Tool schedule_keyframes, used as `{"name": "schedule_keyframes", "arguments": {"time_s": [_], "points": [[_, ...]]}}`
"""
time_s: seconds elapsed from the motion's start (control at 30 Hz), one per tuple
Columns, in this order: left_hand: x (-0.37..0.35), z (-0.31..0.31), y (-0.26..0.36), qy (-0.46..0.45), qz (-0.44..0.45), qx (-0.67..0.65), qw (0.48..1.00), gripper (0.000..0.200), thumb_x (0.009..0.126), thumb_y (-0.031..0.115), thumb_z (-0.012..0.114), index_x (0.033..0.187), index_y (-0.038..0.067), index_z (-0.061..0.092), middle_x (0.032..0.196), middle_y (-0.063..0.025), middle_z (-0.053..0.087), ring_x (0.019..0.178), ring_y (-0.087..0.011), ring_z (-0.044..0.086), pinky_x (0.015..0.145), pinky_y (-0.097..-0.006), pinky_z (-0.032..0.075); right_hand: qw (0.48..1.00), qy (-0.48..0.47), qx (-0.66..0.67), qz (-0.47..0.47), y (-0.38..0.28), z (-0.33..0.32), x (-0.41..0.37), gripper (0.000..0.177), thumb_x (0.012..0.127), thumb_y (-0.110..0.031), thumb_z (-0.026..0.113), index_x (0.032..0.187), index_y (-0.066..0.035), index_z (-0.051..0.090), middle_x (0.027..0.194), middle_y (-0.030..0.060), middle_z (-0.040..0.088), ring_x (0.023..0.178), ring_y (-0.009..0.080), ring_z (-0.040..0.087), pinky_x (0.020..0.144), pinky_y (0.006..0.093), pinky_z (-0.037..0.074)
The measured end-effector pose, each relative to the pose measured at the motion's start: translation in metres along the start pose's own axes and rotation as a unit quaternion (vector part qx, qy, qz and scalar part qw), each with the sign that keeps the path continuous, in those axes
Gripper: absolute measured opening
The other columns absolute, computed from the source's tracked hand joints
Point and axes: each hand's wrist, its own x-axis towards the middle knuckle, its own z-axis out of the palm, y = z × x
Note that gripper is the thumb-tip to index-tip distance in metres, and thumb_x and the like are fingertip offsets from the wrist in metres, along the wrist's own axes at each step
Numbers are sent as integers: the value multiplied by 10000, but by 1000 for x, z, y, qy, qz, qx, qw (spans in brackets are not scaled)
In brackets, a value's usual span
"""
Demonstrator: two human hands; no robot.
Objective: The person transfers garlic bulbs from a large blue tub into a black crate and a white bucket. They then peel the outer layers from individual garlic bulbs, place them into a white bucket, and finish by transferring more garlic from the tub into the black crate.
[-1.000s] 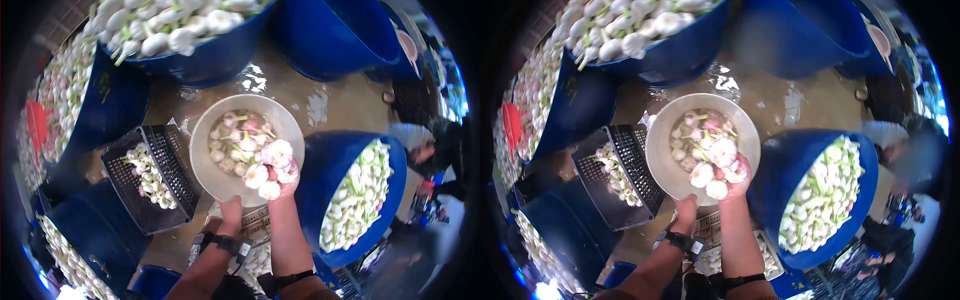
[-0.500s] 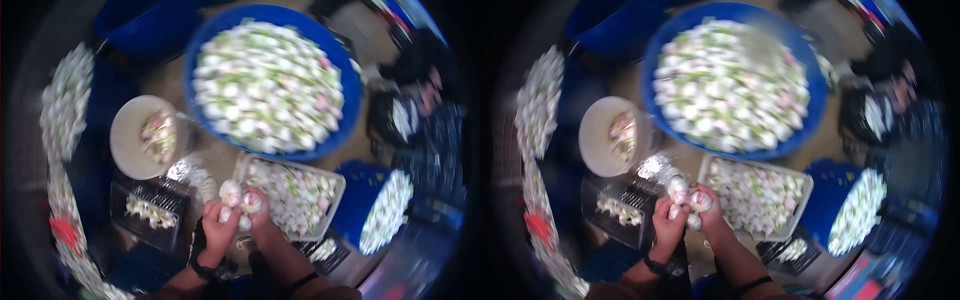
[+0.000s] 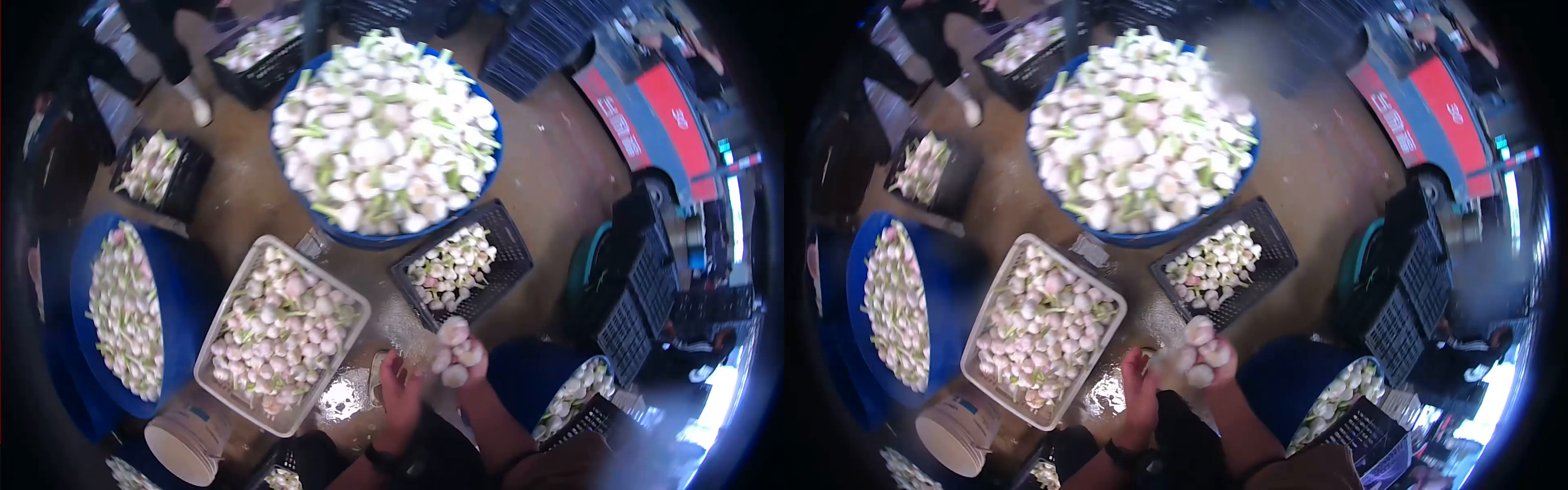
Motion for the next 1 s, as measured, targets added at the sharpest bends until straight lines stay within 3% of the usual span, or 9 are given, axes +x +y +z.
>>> {"name": "schedule_keyframes", "arguments": {"time_s": [0.1,0.2,0.27,0.33,0.57,0.6,0.67,0.8,1.0], "points": [[17,30,8,6,-9,4,1000,447,834,50,556,1242,30,375,1207,-106,432,1114,-190,432,948,-333,367,972,146,-14,-184,-54,-18,0,105,794,-155,561,872,-98,519,710,149,559,536,241,554,307,220,299],[34,26,4,50,13,22,998,282,847,14,527,1125,30,482,1070,-61,520,1014,-149,490,885,-276,399,986,155,-25,-54,-120,-58,-2,145,845,-211,438,852,-92,520,681,90,546,490,236,513,355,276,388],[42,23,-1,76,11,51,996,179,857,34,526,1035,40,518,974,-30,543,922,-120,509,826,-251,412,881,403,121,-219,-119,-119,20,170,842,-221,420,861,-86,520,713,105,558,481,237,503,404,308,425],[51,21,-16,140,-52,65,987,124,863,60,528,987,58,520,910,-9,539,859,-99,498,769,-237,413,919,328,123,-180,-122,-189,34,168,853,-222,425,895,-93,524,764,96,566,557,255,531,491,371,476],[86,69,-171,-112,-77,246,960,223,806,126,646,978,7,568,904,-94,608,868,-164,577,767,-295,467,866,468,-96,-145,-145,-348,146,239,848,-210,439,944,-27,560,802,113,602,646,230,573,520,336,480],[98,87,-169,-191,-15,293,937,220,840,45,598,1050,14,542,941,-54,593,888,-127,568,792,-258,468,847,492,-109,-169,-146,-359,165,243,865,-202,466,952,-6,580,796,112,611,696,216,592,587,328,489],[103,113,-172,-184,-207,321,906,268,853,67,580,1101,-5,509,998,-87,582,946,-143,565,814,-270,461,519,636,-541,-184,-116,-465,194,220,853,-186,543,977,-10,588,849,101,621,755,204,601,663,324,484],[118,126,-163,-159,-233,256,925,296,865,103,553,1128,-16,492,1039,-130,566,988,-192,567,839,-297,453,574,602,-492,-256,-93,-432,186,341,759,-290,672,979,-39,602,867,161,605,782,297,595,705,383,480],[119,141,-171,-190,-363,267,872,319,860,185,596,1101,-3,507,1037,-141,586,959,-198,586,834,-293,462,438,460,-772,-17,-106,-399,172,230,742,-246,666,928,-128,599,867,121,555,814,347,543,723,441,448]]}}
